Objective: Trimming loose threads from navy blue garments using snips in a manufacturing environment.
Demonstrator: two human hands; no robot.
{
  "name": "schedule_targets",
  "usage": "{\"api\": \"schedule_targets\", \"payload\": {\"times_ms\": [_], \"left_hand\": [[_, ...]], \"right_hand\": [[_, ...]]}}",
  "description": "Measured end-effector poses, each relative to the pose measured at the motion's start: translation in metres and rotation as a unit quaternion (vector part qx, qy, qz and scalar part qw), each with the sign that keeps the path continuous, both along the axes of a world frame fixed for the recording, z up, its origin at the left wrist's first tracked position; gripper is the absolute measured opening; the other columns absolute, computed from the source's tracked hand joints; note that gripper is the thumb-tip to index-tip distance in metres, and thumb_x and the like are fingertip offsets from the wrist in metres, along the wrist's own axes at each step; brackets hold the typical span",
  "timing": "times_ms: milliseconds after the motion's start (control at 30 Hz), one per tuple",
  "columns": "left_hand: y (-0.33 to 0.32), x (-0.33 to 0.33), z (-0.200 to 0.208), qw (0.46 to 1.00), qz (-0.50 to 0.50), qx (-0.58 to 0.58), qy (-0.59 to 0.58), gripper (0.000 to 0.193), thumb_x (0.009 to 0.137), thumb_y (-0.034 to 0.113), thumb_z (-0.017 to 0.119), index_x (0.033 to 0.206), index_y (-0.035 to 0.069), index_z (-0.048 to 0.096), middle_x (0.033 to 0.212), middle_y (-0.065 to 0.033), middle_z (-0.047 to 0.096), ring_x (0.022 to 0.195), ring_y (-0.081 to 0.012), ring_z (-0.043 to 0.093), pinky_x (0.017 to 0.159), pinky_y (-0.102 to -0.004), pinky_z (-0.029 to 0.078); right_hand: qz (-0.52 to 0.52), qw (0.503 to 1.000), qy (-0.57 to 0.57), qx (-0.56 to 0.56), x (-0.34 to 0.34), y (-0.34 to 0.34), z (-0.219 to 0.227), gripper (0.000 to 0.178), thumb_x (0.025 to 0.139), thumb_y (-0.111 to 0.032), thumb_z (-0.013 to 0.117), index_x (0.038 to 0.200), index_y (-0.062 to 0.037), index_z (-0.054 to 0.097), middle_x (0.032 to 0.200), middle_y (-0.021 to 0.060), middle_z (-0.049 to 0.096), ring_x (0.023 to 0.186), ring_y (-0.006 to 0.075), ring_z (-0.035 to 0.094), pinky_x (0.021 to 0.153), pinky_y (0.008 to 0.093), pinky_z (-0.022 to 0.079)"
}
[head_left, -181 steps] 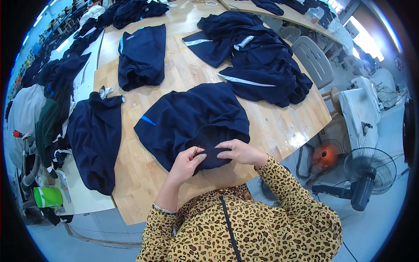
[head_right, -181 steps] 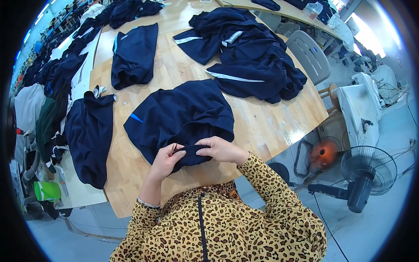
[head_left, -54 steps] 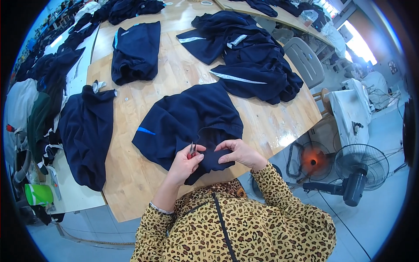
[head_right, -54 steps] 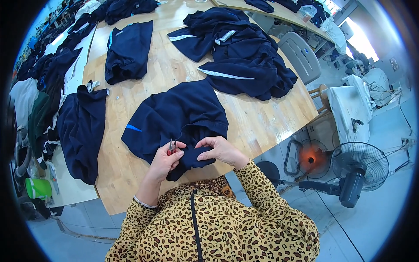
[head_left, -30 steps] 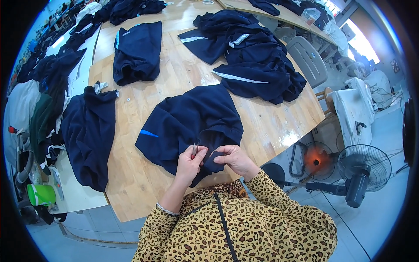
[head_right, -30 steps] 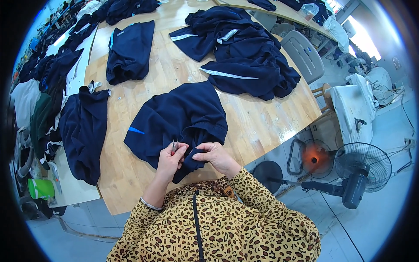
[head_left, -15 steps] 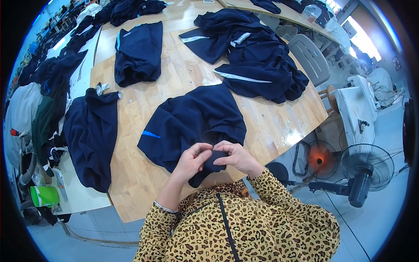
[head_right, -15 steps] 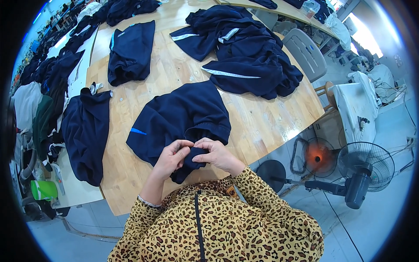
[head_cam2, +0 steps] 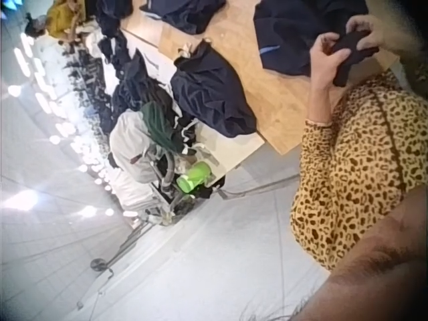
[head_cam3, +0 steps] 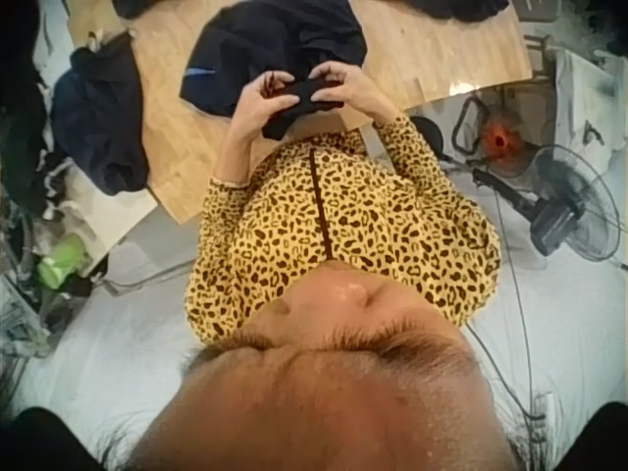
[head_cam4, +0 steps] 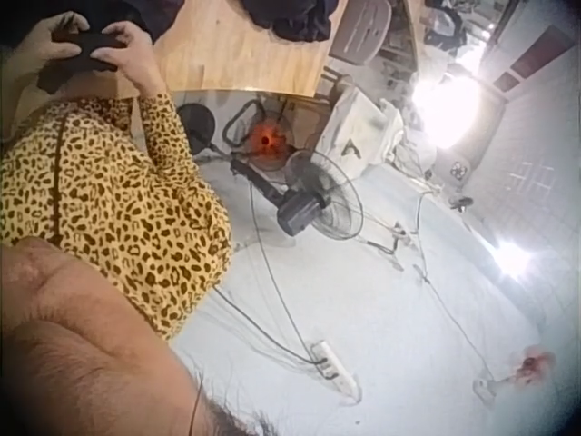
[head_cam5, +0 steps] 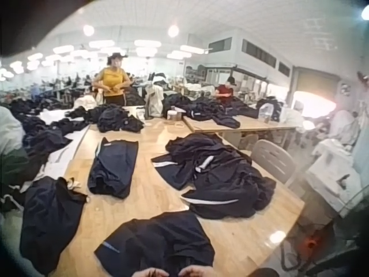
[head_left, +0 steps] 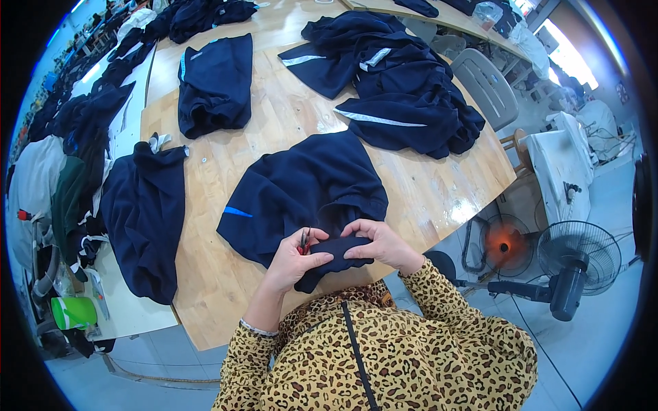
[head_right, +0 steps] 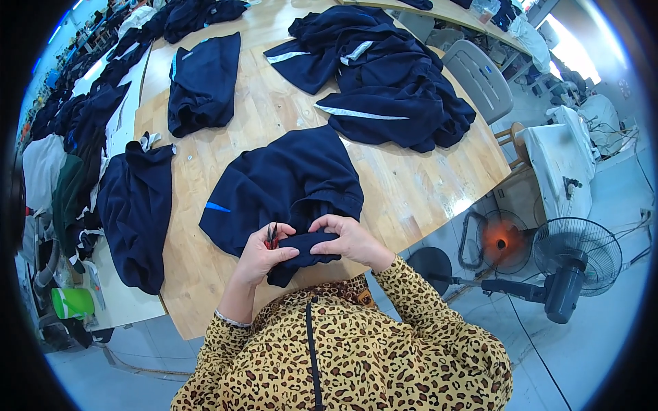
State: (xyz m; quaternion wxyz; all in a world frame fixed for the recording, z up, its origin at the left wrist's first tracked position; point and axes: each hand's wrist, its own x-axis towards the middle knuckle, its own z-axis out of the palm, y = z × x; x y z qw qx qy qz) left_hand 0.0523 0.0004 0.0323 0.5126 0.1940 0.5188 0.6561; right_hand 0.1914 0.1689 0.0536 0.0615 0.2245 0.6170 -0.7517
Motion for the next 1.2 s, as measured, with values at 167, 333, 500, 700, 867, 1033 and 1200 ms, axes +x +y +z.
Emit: {"api": "schedule_targets", "payload": {"times_ms": [167,333,500,700,867,1033,1200], "left_hand": [[0.000,0.000,0.008,1.000,0.009,-0.008,-0.007,0.033,0.070,-0.001,0.076,0.099,0.002,0.061,0.087,0.0008,0.058,0.076,-0.0064,0.055,0.073,-0.0194,0.047],[0.000,0.001,0.000,0.999,0.025,-0.009,0.024,0.026,0.074,0.002,0.074,0.097,0.002,0.062,0.079,0.0022,0.058,0.066,-0.0049,0.053,0.061,-0.0183,0.046],[0.004,0.010,-0.016,0.989,0.008,-0.076,-0.128,0.010,0.085,0.011,0.064,0.094,0.006,0.062,0.066,0.0050,0.054,0.045,-0.0019,0.042,0.038,-0.0163,0.032],[0.009,0.016,-0.015,0.989,0.070,-0.093,-0.090,0.007,0.086,0.011,0.064,0.089,0.005,0.062,0.068,0.0049,0.056,0.050,-0.0021,0.045,0.041,-0.0168,0.033],[0.011,0.019,-0.004,0.970,0.142,-0.030,0.197,0.009,0.084,0.009,0.066,0.085,0.001,0.063,0.075,0.0009,0.057,0.059,-0.0053,0.047,0.051,-0.0191,0.036],[0.012,0.019,-0.005,0.934,0.128,-0.041,0.330,0.013,0.086,0.010,0.064,0.080,-0.001,0.061,0.076,0.0016,0.055,0.066,-0.0059,0.046,0.058,-0.0213,0.037],[0.011,0.018,-0.020,0.980,0.122,-0.029,0.152,0.012,0.088,0.012,0.061,0.081,0.002,0.060,0.075,0.0017,0.055,0.065,-0.0056,0.045,0.059,-0.0212,0.038]], "right_hand": [[-0.008,1.000,-0.010,0.011,-0.001,0.000,0.006,0.028,0.079,-0.002,0.069,0.106,-0.0003,0.062,0.089,0.0001,0.063,0.080,0.0048,0.058,0.071,0.0162,0.047],[0.028,0.998,-0.057,-0.016,-0.003,0.002,-0.007,0.013,0.082,-0.004,0.066,0.094,0.0008,0.066,0.084,-0.0006,0.065,0.077,0.0045,0.059,0.071,0.0163,0.048],[-0.038,0.977,0.179,-0.108,-0.009,-0.015,-0.029,0.011,0.085,-0.003,0.062,0.094,0.0007,0.065,0.096,0.0007,0.063,0.084,0.0071,0.057,0.079,0.0204,0.045],[-0.071,0.978,0.110,-0.164,-0.008,-0.019,-0.035,0.013,0.085,0.001,0.060,0.097,0.0019,0.064,0.099,0.0008,0.063,0.091,0.0102,0.058,0.086,0.0246,0.046],[-0.059,0.992,0.094,-0.052,-0.008,-0.017,-0.040,0.015,0.084,0.000,0.061,0.099,0.0018,0.064,0.094,0.0006,0.064,0.087,0.0089,0.058,0.082,0.0233,0.047],[-0.037,0.992,0.096,0.069,-0.009,-0.020,-0.036,0.018,0.083,0.000,0.063,0.101,0.0018,0.064,0.093,0.0017,0.064,0.086,0.0081,0.057,0.080,0.0224,0.046],[-0.054,0.991,0.115,0.050,-0.009,-0.019,-0.031,0.019,0.082,0.000,0.064,0.101,0.0029,0.064,0.095,0.0036,0.065,0.088,0.0094,0.058,0.083,0.0237,0.046]]}}
